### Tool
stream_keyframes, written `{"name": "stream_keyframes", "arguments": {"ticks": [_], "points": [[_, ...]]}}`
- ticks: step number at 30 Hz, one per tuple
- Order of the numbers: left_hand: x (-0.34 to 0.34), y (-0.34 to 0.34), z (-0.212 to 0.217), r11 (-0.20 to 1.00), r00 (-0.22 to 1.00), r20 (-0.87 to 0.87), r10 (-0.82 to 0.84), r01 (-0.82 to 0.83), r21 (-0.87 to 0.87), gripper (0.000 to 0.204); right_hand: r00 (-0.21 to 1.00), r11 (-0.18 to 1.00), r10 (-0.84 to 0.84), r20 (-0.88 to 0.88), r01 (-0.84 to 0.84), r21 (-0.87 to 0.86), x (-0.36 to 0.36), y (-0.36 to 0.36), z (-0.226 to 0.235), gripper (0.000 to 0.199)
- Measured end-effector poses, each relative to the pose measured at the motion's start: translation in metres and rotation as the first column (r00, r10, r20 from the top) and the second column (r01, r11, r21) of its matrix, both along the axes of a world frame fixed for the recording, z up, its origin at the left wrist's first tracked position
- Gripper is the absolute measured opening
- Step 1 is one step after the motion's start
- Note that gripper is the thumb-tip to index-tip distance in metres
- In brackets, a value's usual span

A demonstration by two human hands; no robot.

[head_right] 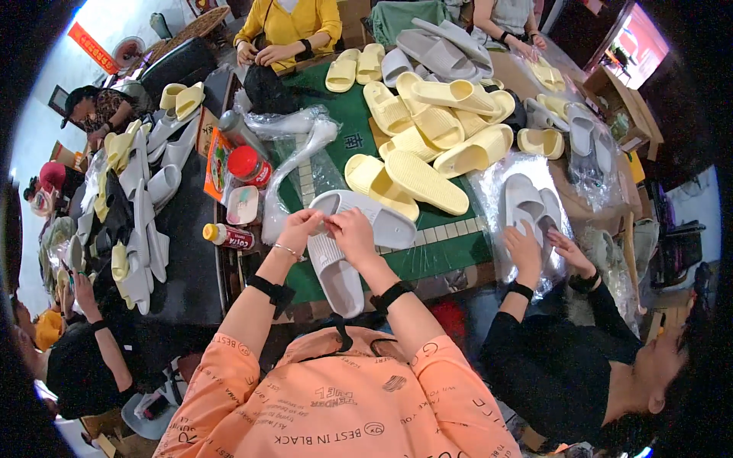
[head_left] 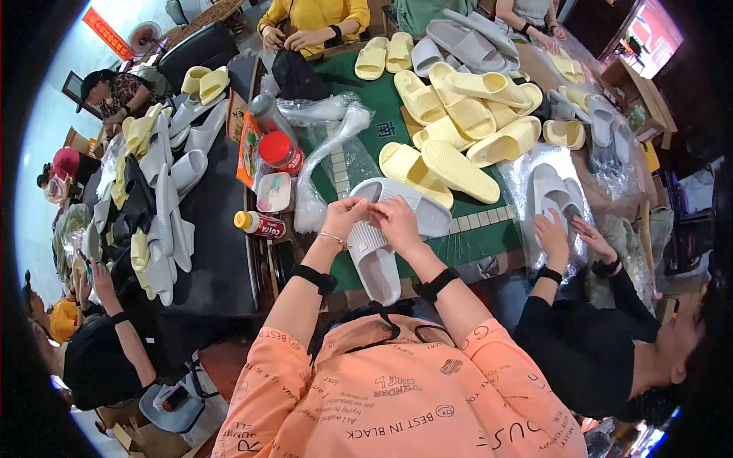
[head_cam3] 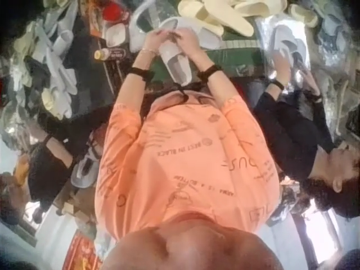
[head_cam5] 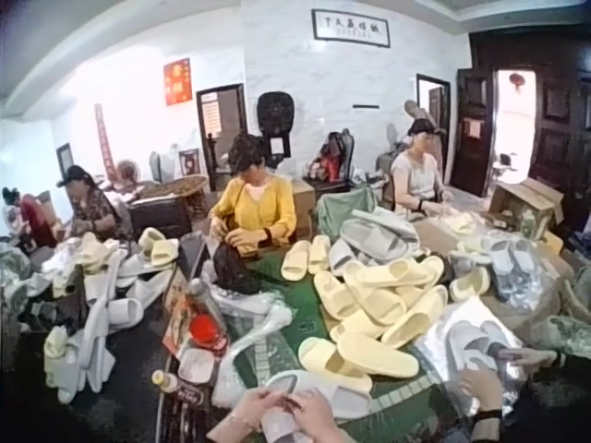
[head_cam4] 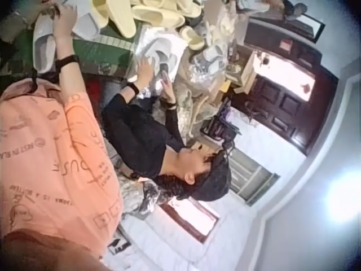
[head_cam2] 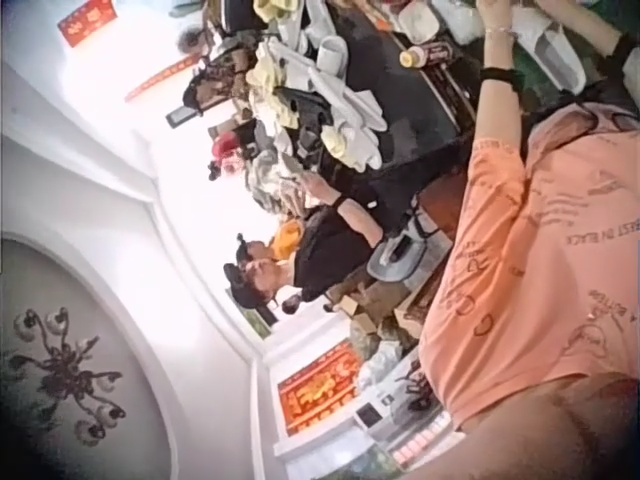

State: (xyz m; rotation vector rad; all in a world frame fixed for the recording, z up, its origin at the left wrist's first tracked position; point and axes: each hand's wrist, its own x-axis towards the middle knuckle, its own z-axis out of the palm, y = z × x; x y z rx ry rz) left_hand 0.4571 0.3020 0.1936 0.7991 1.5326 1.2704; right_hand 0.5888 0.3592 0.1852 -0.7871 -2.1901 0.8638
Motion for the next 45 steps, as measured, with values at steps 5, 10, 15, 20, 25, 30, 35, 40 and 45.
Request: {"name": "stream_keyframes", "arguments": {"ticks": [5, 10, 15, 20, 25, 30, 35, 40, 45], "points": [[-0.011, 0.0, -0.006, 0.998, 0.942, 0.331, 0.048, -0.059, 0.023, 0.027, 1.0, 0.986, -0.031, -0.005, 0.029, -0.161, -0.011, -0.009, 0.005, 0.01], [0.0, 0.006, 0.022, 0.989, 0.721, 0.688, 0.077, -0.145, 0.041, 0.041, 0.972, 0.864, -0.136, -0.192, 0.021, -0.504, -0.008, -0.015, 0.013, 0.008], [0.008, 0.008, 0.032, 0.99, 0.813, 0.579, 0.064, -0.123, 0.062, 0.05, 0.949, 0.76, -0.149, -0.278, -0.07, -0.647, -0.006, -0.021, 0.039, 0.009], [0.031, 0.014, 0.038, 0.993, 0.995, 0.096, -0.016, 0.005, 0.117, 0.049, 0.634, 0.57, -0.306, -0.711, -0.476, -0.67, 0.001, -0.026, 0.015, 0.013], [-0.011, 0.001, -0.008, 0.992, 0.998, -0.07, 0.0, 0.009, 0.129, 0.051, 0.733, 0.769, -0.125, -0.669, -0.354, -0.532, -0.011, -0.044, 0.023, 0.02], [0.02, 0.005, 0.015, 0.979, 0.999, 0.031, -0.028, 0.021, 0.203, 0.041, 0.869, 0.899, -0.175, -0.462, -0.05, -0.434, 0.019, -0.046, 0.058, 0.011], [0.031, -0.001, 0.025, 0.956, 0.952, -0.294, -0.087, 0.162, 0.243, 0.019, 0.782, 0.81, -0.367, -0.503, 0.003, -0.586, 0.024, -0.04, 0.055, 0.01], [0.031, -0.011, 0.044, 0.971, 0.906, -0.369, -0.208, 0.236, 0.03, 0.015, 0.8, 0.834, -0.39, -0.456, 0.097, -0.543, 0.029, -0.035, 0.056, 0.011], [0.035, -0.008, 0.062, 0.984, 0.957, -0.246, -0.156, 0.171, 0.042, 0.012, 0.807, 0.891, -0.35, -0.475, 0.131, -0.435, 0.022, -0.035, 0.046, 0.015]]}}
